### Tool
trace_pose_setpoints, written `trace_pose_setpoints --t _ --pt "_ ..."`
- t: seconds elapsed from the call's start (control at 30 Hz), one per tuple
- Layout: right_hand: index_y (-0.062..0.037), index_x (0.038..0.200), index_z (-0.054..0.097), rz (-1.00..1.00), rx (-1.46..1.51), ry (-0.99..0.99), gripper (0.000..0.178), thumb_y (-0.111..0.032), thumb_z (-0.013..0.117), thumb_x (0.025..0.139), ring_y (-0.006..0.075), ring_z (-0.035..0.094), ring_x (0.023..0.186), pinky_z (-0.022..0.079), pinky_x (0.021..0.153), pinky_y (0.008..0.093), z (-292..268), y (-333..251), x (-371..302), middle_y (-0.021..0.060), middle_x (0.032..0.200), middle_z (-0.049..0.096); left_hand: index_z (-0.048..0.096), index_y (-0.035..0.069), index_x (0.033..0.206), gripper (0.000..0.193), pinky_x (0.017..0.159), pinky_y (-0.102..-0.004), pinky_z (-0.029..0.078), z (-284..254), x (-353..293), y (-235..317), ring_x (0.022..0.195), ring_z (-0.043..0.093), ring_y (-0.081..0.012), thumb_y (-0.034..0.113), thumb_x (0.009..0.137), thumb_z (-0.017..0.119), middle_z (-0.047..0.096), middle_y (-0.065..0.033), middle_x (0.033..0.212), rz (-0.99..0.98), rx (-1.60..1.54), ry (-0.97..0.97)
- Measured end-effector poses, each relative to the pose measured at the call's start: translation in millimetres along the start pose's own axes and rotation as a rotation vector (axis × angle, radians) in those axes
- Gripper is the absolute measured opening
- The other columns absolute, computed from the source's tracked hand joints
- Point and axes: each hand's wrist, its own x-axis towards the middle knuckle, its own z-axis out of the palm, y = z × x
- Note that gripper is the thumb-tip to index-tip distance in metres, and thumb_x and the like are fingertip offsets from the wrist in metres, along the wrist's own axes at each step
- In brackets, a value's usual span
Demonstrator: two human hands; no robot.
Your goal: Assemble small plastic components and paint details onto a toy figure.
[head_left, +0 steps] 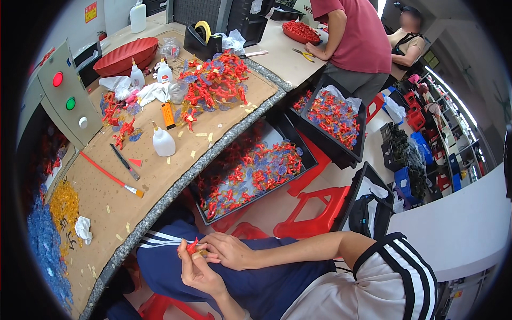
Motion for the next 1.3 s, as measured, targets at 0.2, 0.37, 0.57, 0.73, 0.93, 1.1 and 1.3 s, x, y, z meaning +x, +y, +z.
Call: trace_pose_setpoints --t 0.2,0.37,0.57,0.73,0.93,1.1,1.3 --pt "0.0010 0.100 0.057 -0.047 0.009 0.012 0.018 -0.012 0.048 0.091 0.0365 0.060 0.087 0.047 0.075 0.0440 2.6 1.5 0.4 0.0177 0.091 0.061 0.053 -0.012 0.125 0.039 0.045 -0.0216 0.048 1.7 0.1 6.8 0.051 0.058 -0.0135 -0.002 0.089 0.042 0.064 -0.0167 0.085 -0.018 0.002 0.061" --pt "0.0008 0.100 0.057 -0.027 -0.005 0.015 0.018 -0.012 0.048 0.091 0.0364 0.060 0.086 0.047 0.074 0.0441 0.6 -0.6 0.2 0.0181 0.090 0.061 0.049 -0.009 0.131 0.039 0.046 -0.0205 0.048 -1.2 -0.6 2.5 0.054 0.057 -0.0109 0.000 0.093 0.041 0.064 -0.0153 0.085 -0.007 0.004 0.012" --pt "-0.0003 0.103 0.056 -0.024 -0.008 0.006 0.019 -0.013 0.053 0.088 0.0367 0.060 0.084 0.048 0.070 0.0438 1.0 0.5 0.8 0.0184 0.089 0.060 0.048 -0.006 0.133 0.039 0.047 -0.0199 0.047 -2.0 -0.1 2.4 0.056 0.056 -0.0096 0.000 0.095 0.040 0.064 -0.0147 0.085 0.005 -0.004 -0.013" --pt "-0.0001 0.107 0.055 -0.009 -0.023 -0.027 0.028 -0.016 0.057 0.084 0.0364 0.060 0.087 0.049 0.071 0.0429 2.8 5.9 -0.1 0.0175 0.092 0.060 0.049 -0.006 0.133 0.039 0.048 -0.0198 0.047 -1.6 -0.8 3.9 0.056 0.056 -0.0092 -0.001 0.095 0.040 0.064 -0.0145 0.084 -0.003 -0.012 -0.010" --pt "-0.0002 0.109 0.055 -0.014 -0.019 -0.029 0.029 -0.017 0.056 0.084 0.0365 0.061 0.088 0.049 0.071 0.0429 2.7 5.2 1.0 0.0174 0.093 0.060 0.050 -0.007 0.131 0.039 0.048 -0.0200 0.047 -1.0 0.4 4.1 0.055 0.056 -0.0098 -0.001 0.094 0.041 0.064 -0.0145 0.083 0.006 0.007 0.000" --pt "0.0000 0.110 0.054 -0.028 -0.028 -0.019 0.031 -0.016 0.058 0.083 0.0370 0.061 0.087 0.049 0.070 0.0427 0.7 4.7 1.4 0.0176 0.093 0.060 0.054 -0.010 0.126 0.039 0.047 -0.0209 0.047 2.8 1.0 5.1 0.054 0.058 -0.0119 -0.002 0.090 0.042 0.064 -0.0142 0.081 -0.002 0.004 0.017" --pt "0.0008 0.105 0.057 -0.024 0.010 -0.003 0.028 -0.013 0.060 0.081 0.0368 0.061 0.089 0.050 0.073 0.0422 4.0 6.7 0.6 0.0172 0.093 0.060 0.049 -0.006 0.133 0.040 0.048 -0.0193 0.046 -2.4 -1.0 2.6 0.055 0.055 -0.0091 -0.002 0.094 0.040 0.065 -0.0150 0.085 -0.013 0.032 -0.010"
